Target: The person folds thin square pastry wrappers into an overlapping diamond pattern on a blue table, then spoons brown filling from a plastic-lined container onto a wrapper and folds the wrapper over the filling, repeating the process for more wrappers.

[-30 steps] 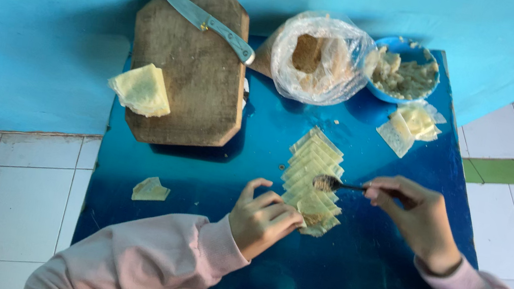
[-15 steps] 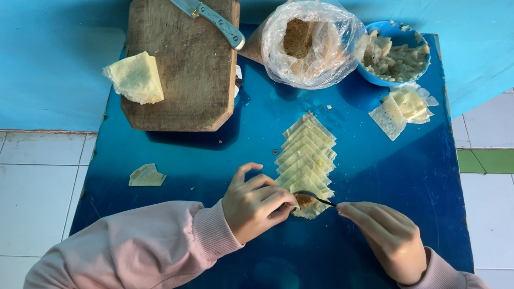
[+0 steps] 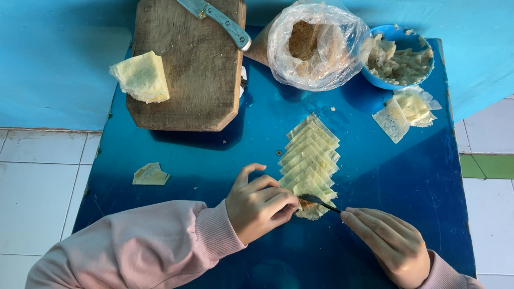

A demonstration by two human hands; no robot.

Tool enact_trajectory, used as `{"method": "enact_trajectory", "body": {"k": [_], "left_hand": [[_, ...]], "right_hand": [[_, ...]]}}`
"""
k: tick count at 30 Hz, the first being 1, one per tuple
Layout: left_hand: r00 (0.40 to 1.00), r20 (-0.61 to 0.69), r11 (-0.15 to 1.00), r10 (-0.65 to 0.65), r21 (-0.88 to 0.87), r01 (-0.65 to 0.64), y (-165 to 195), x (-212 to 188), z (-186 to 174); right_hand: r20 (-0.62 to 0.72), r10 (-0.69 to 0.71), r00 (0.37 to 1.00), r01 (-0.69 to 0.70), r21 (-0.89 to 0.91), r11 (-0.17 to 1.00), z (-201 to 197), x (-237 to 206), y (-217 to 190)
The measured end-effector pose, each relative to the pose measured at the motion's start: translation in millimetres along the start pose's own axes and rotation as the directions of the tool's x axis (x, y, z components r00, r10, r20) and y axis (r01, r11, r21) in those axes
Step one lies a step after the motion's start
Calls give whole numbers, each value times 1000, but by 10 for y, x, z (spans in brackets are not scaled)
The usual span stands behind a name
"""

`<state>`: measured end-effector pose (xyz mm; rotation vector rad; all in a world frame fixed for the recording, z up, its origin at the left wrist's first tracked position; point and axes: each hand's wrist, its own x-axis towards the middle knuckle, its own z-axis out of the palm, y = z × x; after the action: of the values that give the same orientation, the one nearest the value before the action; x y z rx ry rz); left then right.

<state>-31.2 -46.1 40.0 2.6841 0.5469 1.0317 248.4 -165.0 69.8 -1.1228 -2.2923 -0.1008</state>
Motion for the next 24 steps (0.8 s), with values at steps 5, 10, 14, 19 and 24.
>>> {"method": "enact_trajectory", "body": {"k": [5, 10, 14, 19, 24], "left_hand": [[1000, 4, 1000, 0, 0, 0, -2, 6, -11], [1000, -1, 1000, 3, 3, -3, 6, 18, -42], [1000, 14, 1000, -7, -11, 7, 33, 23, -71], [1000, 6, 1000, 15, -5, -15, 50, 57, -71], [999, 18, 999, 32, -10, -32, 55, 72, -68]], "right_hand": [[-2, 4, 1000, -4, 18, 1000, -5, 14, -2], [-39, 45, 998, -44, 8, 999, -5, 41, -32], [-72, 219, 973, -213, 84, 974, -34, 155, -59], [-224, 376, 899, -370, 71, 926, -275, 503, 98], [-324, 272, 906, -308, -63, 949, -305, 1130, 591]]}}
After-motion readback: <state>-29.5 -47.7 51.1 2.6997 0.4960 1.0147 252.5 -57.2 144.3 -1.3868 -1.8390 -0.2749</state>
